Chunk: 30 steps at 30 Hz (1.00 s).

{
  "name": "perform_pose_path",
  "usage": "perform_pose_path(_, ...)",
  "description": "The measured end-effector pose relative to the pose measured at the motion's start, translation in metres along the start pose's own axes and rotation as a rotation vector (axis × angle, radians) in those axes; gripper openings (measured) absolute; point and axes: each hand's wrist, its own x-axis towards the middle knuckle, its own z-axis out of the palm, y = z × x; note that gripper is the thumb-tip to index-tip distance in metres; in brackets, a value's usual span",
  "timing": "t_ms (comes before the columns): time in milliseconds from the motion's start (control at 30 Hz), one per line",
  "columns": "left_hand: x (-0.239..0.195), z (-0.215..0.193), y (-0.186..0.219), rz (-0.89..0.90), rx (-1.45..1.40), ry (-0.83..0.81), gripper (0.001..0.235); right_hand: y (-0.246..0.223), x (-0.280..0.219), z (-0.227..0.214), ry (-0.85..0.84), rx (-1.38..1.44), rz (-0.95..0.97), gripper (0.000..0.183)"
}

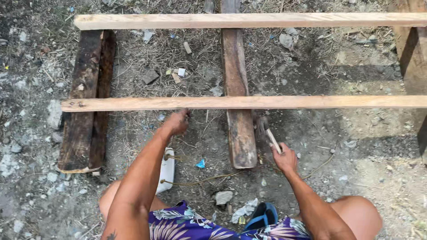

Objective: The person hammers nails into a wooden frame using a hammer. They repeatedly pick nails from a container and drive them into the wood to secure the frame.

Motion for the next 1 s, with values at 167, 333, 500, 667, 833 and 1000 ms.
perform_pose_path(167,0.019,0.031,0.040,-0.003,0.014,0.170,0.031,0.061,0.038,-0.029,-0.043,-0.161,-0.003,0.051)
perform_pose_path(333,0.031,0.040,0.090,-0.227,-0.011,0.183,0.040,0.051,0.086,-0.015,-0.016,-0.245,-0.140,0.067)
perform_pose_path(500,0.027,0.074,0.091,-0.365,-0.338,0.076,0.056,-0.011,0.099,0.066,-0.217,-0.001,-0.289,0.104)
perform_pose_path(667,0.024,0.158,0.092,-0.405,-0.291,-0.337,0.097,-0.055,0.100,0.114,-0.291,0.558,-0.214,0.106)
perform_pose_path(833,0.025,0.217,0.078,-0.342,-0.446,-0.190,0.088,-0.077,0.084,0.123,-0.526,1.046,0.179,0.080)
perform_pose_path(1000,0.010,0.194,0.041,-0.352,-0.605,0.340,0.079,-0.137,0.046,0.158,-0.387,1.025,0.013,0.084)
